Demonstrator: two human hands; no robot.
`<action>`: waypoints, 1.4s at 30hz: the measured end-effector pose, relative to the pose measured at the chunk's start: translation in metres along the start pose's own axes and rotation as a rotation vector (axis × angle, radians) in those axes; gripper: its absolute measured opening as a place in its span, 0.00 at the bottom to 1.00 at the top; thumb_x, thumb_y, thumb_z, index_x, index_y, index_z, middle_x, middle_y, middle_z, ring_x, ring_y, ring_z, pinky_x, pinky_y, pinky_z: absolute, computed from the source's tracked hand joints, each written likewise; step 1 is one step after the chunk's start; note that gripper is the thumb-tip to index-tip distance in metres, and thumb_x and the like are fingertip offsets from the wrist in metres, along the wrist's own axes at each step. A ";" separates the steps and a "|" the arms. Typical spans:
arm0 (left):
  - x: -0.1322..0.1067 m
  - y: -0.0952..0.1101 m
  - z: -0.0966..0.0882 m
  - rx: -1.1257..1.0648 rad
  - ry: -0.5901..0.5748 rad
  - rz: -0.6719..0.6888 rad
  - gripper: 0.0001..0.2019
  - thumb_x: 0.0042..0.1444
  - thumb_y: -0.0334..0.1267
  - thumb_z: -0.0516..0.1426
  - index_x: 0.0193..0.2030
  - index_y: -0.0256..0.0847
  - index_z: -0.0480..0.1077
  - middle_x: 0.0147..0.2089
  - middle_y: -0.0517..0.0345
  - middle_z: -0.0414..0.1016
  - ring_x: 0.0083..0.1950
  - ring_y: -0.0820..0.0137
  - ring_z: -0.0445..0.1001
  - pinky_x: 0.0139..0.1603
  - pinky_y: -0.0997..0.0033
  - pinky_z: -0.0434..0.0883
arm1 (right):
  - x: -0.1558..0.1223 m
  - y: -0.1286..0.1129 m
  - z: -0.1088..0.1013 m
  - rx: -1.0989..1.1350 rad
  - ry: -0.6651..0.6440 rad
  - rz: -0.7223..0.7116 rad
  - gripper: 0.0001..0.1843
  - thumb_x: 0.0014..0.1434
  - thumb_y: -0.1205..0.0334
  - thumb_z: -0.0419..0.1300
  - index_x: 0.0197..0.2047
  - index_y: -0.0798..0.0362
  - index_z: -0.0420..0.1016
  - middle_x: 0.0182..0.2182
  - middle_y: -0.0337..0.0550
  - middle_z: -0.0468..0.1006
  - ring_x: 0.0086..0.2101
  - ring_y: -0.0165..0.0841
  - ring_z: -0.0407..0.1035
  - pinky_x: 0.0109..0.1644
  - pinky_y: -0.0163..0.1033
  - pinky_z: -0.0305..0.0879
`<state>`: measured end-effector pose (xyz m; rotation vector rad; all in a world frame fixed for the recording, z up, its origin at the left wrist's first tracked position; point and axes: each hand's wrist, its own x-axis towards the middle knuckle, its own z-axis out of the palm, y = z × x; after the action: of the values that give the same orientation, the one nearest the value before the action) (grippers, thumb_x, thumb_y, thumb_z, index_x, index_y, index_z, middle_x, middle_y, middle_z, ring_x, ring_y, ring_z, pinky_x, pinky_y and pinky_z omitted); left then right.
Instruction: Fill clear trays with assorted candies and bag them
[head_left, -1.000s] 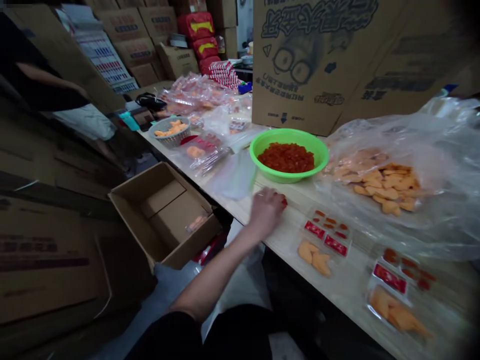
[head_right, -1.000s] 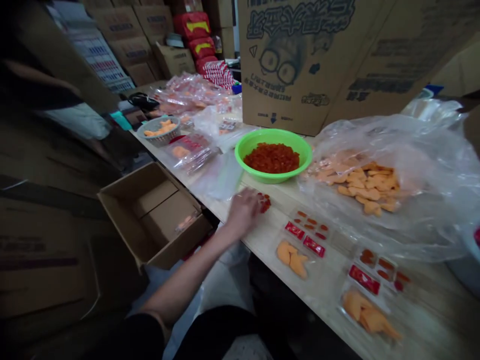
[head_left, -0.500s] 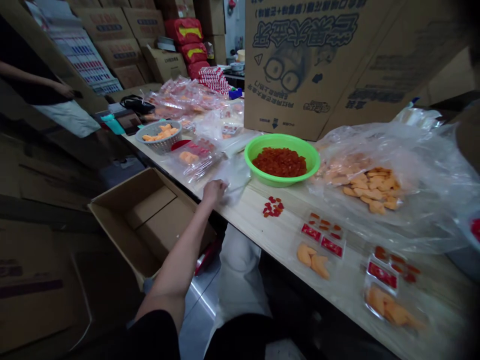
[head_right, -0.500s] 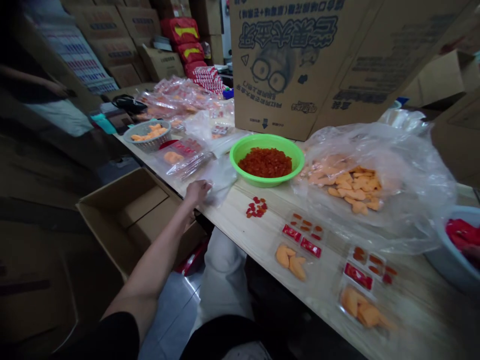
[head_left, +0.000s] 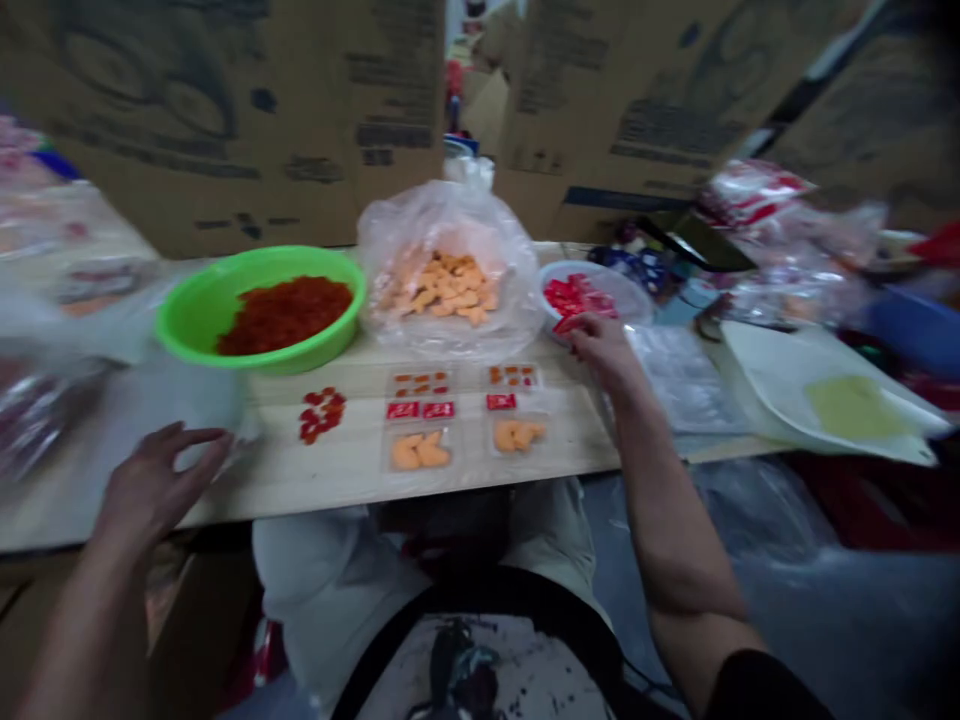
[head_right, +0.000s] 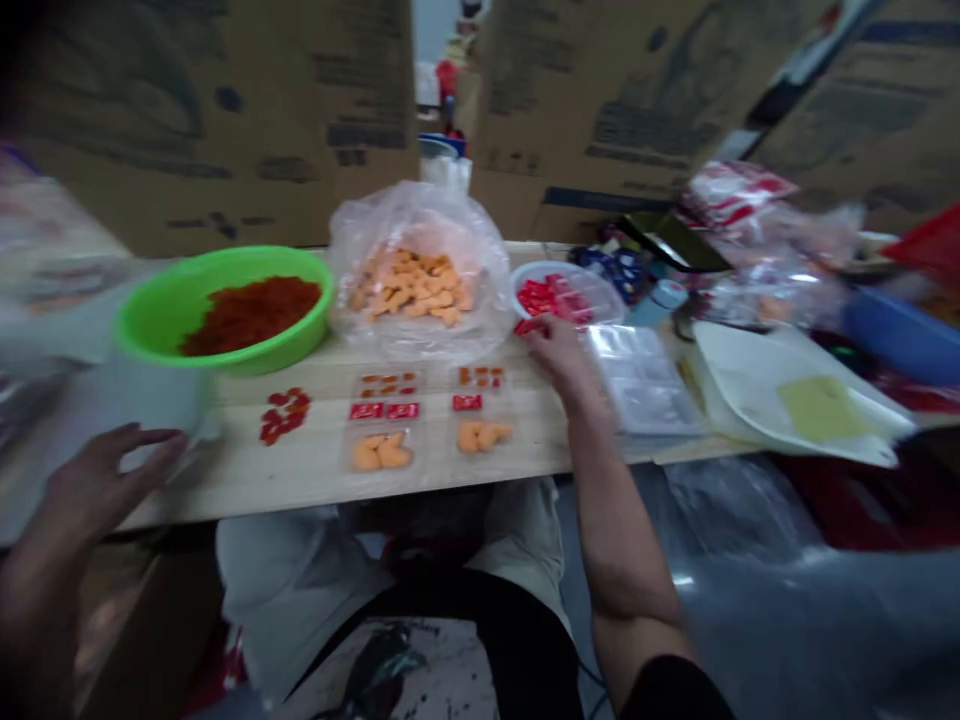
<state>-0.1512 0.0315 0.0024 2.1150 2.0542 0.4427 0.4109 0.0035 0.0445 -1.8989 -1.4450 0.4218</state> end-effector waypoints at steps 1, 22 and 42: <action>0.004 0.022 0.003 0.017 0.104 0.021 0.23 0.59 0.61 0.47 0.45 0.48 0.72 0.61 0.54 0.70 0.66 0.47 0.64 0.60 0.35 0.65 | -0.009 0.011 -0.002 -0.042 0.005 0.030 0.15 0.59 0.70 0.53 0.45 0.60 0.78 0.36 0.45 0.80 0.35 0.35 0.72 0.40 0.39 0.69; -0.048 0.307 0.135 0.103 -0.488 0.869 0.36 0.69 0.57 0.36 0.75 0.33 0.45 0.77 0.44 0.42 0.77 0.57 0.38 0.74 0.53 0.44 | -0.109 0.040 0.063 -0.381 -0.356 -0.359 0.33 0.71 0.54 0.38 0.72 0.62 0.52 0.71 0.56 0.51 0.70 0.40 0.43 0.72 0.52 0.45; -0.061 0.208 0.111 0.159 -0.296 0.683 0.35 0.66 0.59 0.43 0.75 0.47 0.46 0.77 0.53 0.41 0.77 0.52 0.39 0.74 0.45 0.41 | -0.112 0.026 0.107 -0.635 -0.235 -0.384 0.32 0.67 0.49 0.46 0.72 0.48 0.55 0.72 0.54 0.49 0.69 0.55 0.41 0.67 0.66 0.42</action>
<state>0.0808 -0.0284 -0.0425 2.7481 1.2100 0.0266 0.3252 -0.0683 -0.0652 -2.0057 -2.2477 -0.0116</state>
